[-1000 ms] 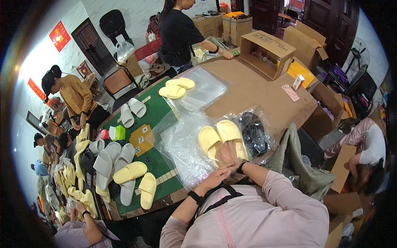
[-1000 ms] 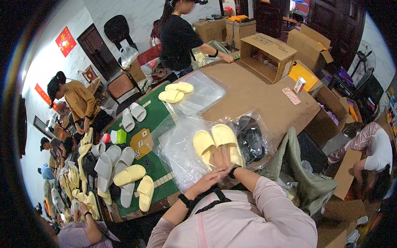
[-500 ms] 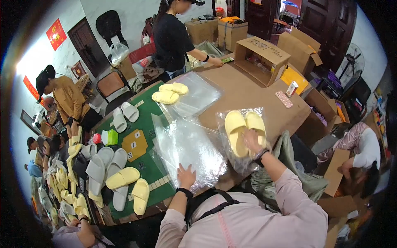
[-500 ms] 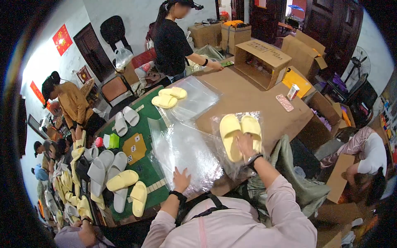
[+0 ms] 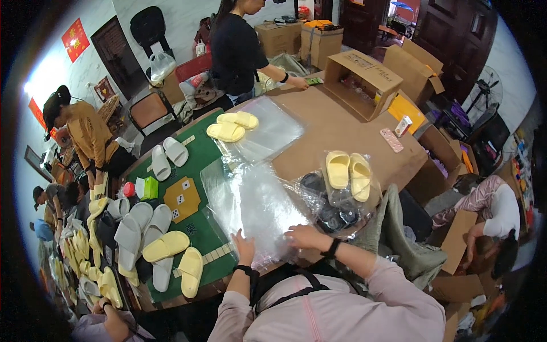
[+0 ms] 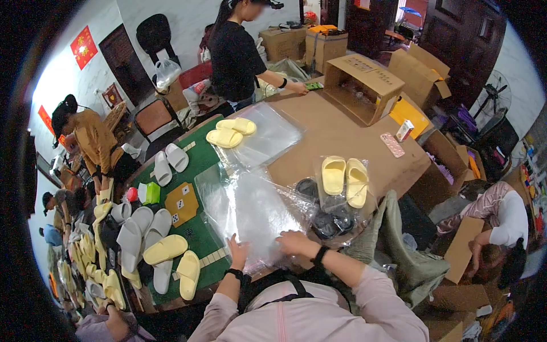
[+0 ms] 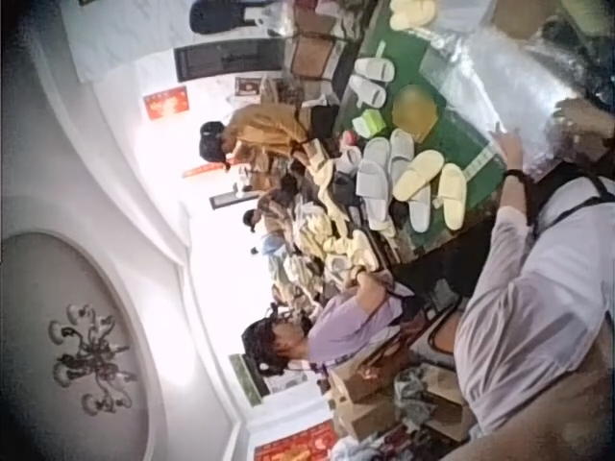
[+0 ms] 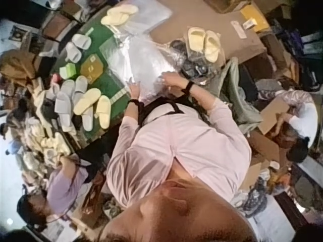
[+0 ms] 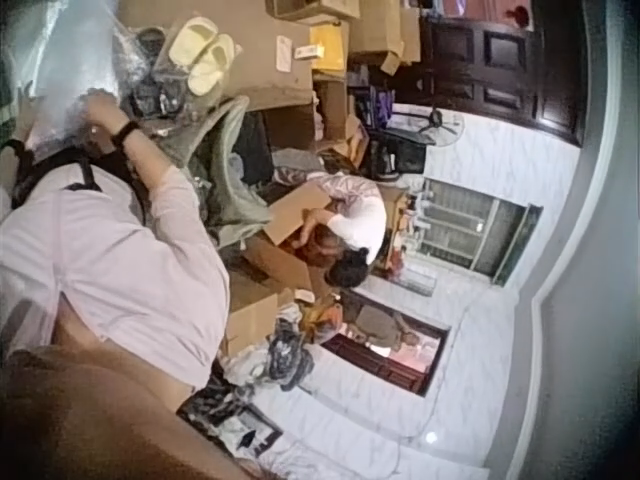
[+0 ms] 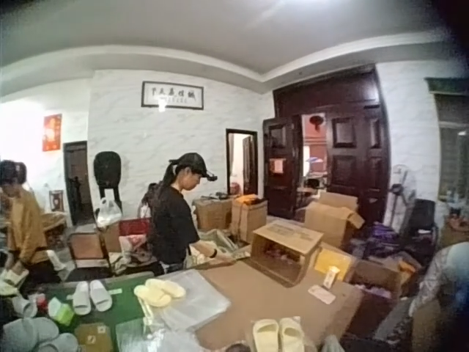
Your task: The recorder picks up various foam slippers from a sorting table and places them into plastic bags or storage bins in a shoe manufacturing environment.
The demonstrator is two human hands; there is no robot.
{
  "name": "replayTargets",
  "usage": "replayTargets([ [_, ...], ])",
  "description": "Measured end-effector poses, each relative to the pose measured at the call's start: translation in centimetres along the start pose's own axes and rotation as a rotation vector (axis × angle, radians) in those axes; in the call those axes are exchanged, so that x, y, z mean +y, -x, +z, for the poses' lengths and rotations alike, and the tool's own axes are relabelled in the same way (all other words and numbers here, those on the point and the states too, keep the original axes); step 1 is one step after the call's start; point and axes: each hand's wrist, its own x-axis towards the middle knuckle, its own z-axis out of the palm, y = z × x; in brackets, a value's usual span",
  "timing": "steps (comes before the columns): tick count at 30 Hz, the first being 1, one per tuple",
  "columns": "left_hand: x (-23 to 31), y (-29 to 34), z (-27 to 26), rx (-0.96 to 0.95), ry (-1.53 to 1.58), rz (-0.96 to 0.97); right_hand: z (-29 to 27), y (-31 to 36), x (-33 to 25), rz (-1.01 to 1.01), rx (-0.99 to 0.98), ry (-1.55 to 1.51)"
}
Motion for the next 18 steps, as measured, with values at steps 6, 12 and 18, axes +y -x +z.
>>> replayTargets([
  [6,-0.3,-0.2,-2.3,-0.231,0.465,-0.280,5.2,-4.9,-1.4,0.138,-0.297,-0.018],
  [12,-0.3,1.5,-5.0,-0.462,0.471,-0.255,8.2,-5.5,-4.8,0.246,-0.192,0.040],
  [18,-1.1,1.4,-5.4,-0.494,0.485,-0.304,8.9,-9.1,-7.5,0.297,-0.176,-0.085],
])
